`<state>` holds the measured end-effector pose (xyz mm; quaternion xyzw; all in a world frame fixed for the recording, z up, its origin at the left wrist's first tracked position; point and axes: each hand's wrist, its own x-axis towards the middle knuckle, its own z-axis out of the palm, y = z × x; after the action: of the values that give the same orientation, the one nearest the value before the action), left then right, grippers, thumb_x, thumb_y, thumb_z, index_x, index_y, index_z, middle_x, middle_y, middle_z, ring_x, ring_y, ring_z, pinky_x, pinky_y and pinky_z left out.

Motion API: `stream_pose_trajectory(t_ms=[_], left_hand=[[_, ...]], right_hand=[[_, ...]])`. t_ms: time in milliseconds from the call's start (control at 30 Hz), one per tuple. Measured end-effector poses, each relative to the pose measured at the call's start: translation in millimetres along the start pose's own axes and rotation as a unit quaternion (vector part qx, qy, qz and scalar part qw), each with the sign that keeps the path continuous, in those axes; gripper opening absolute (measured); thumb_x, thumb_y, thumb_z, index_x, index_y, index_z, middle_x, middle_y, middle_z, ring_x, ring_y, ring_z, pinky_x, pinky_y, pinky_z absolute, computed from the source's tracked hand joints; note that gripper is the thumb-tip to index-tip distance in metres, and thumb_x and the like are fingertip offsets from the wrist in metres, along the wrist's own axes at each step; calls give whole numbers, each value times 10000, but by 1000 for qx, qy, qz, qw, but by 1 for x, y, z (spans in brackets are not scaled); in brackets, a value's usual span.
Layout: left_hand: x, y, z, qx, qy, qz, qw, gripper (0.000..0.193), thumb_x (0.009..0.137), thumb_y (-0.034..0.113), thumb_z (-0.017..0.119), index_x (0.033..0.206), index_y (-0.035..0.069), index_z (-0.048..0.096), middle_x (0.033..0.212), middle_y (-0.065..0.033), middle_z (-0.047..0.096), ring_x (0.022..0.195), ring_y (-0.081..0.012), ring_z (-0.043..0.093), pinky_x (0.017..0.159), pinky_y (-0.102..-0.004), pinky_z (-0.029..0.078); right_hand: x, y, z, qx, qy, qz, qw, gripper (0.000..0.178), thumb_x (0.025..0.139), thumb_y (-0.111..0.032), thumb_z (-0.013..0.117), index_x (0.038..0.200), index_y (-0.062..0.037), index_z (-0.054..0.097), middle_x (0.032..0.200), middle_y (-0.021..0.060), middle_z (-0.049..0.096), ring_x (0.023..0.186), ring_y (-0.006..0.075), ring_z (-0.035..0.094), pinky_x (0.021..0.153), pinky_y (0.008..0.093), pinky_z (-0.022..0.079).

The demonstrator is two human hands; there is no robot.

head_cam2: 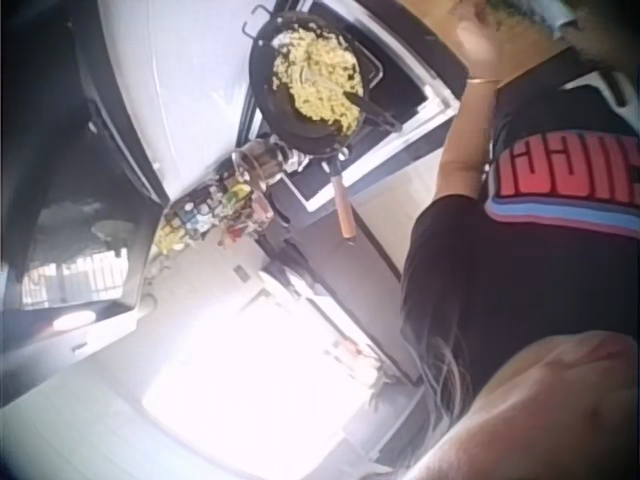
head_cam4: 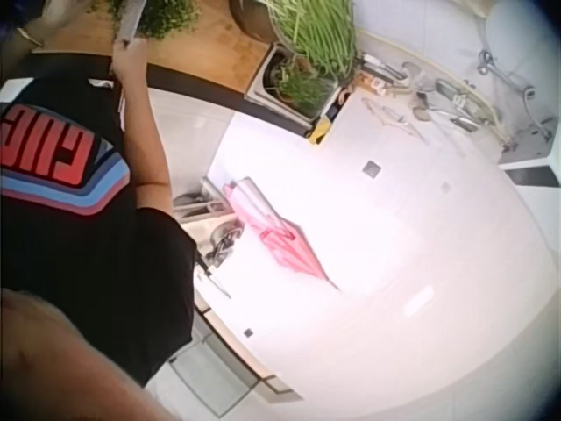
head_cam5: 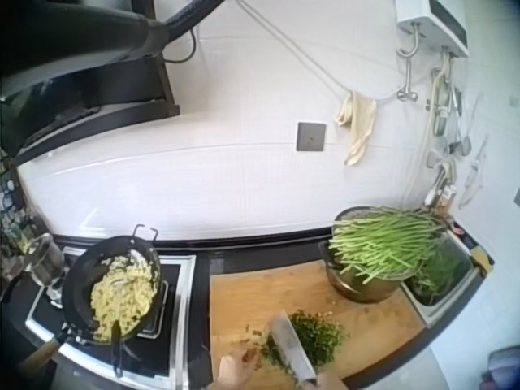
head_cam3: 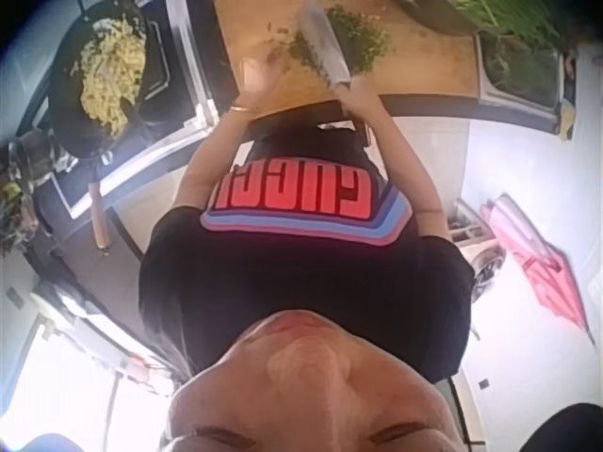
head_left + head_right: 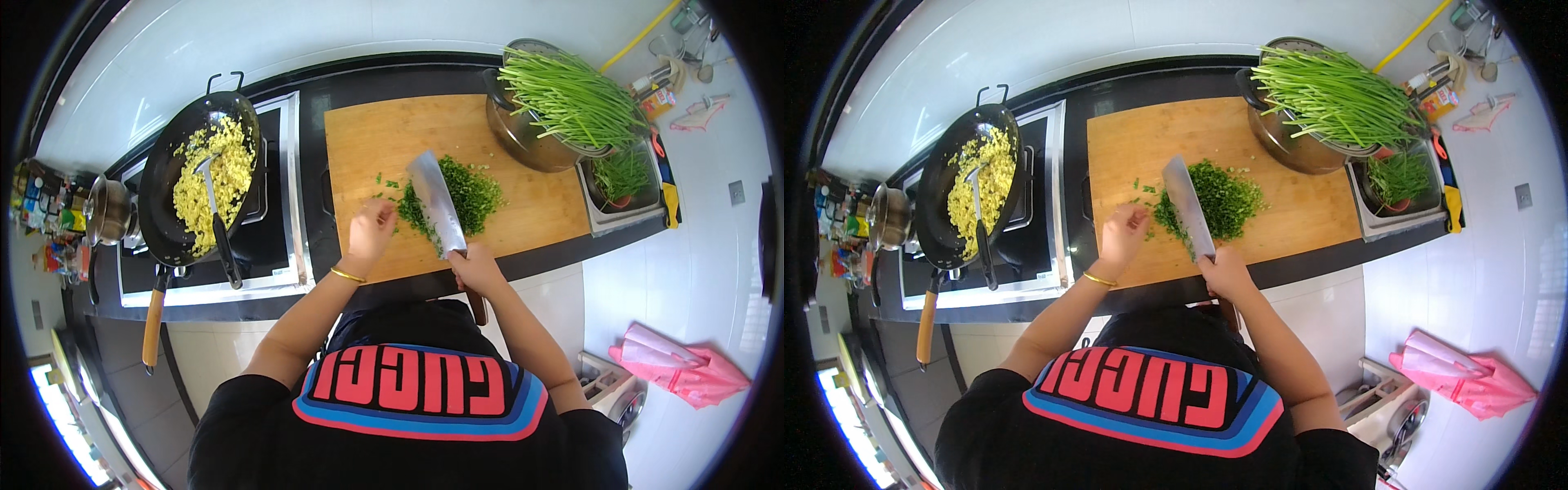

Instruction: The person chops a large bunch of green onions on a wooden cutting board using a cleaver. The person holds the green onions with the left hand and uses the right hand to slice them into small pieces. A wok with scrambled eggs is visible on the stove to the left.

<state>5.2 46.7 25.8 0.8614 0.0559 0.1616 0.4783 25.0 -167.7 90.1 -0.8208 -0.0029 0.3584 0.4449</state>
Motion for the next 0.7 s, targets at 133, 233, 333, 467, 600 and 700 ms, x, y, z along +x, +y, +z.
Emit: stream_pose_trajectory(t_ms=[133, 233, 333, 467, 600, 700], left_hand=[[-13, 25, 6, 87, -91, 240, 963, 456, 727, -49, 508, 1179, -4, 464, 1254, -189, 437, 1099, -303, 491, 894, -371, 424], [-25, 27, 6, 146, -184, 291, 928, 553, 756, -8, 468, 1292, -9, 331, 1366, -196, 288, 1252, -310, 319, 1015, -419, 284], [-25, 21, 4, 161, -237, 326, 901, 548, 781, 5, 436, 1311, -3, 297, 1383, -197, 254, 1280, -310, 270, 1040, -430, 238], [-18, -6, 11, 208, -217, 280, 912, 571, 804, 33, 389, 1342, -19, 205, 1410, -164, 211, 1303, -270, 232, 1057, -398, 210], [-11, -3, 0, 215, -230, 270, 910, 588, 794, 21, 397, 1341, -32, 189, 1411, -189, 186, 1305, -273, 224, 1057, -396, 213], [-12, 14, 4, 194, -246, 279, 908, 632, 747, -30, 432, 1335, -35, 200, 1400, -203, 204, 1293, -286, 244, 1049, -406, 235]], right_hand=[[-3, -5, 3, 157, -30, 33, 987, 216, 822, -168, 529, 666, -29, 473, 516, 32, 457, 392, 136, 461, 384, 284, 412], [-3, -13, 6, 243, -42, 38, 968, 201, 820, -158, 530, 672, -40, 463, 517, 26, 445, 392, 133, 447, 382, 290, 409], [-3, -18, 6, 278, -45, 51, 958, 193, 816, -154, 533, 675, -44, 460, 517, 29, 445, 394, 134, 445, 385, 296, 411], [-5, -20, 6, 308, -44, 59, 949, 195, 814, -154, 534, 673, -44, 457, 515, 30, 440, 394, 136, 441, 394, 298, 416], [-8, -17, 6, 314, -25, 71, 946, 206, 812, -138, 518, 639, -51, 449, 506, 32, 433, 385, 147, 447, 391, 300, 412], [-12, -17, 8, 305, -24, 84, 948, 190, 812, -134, 518, 659, -42, 450, 516, 37, 442, 385, 148, 444, 393, 299, 410]])
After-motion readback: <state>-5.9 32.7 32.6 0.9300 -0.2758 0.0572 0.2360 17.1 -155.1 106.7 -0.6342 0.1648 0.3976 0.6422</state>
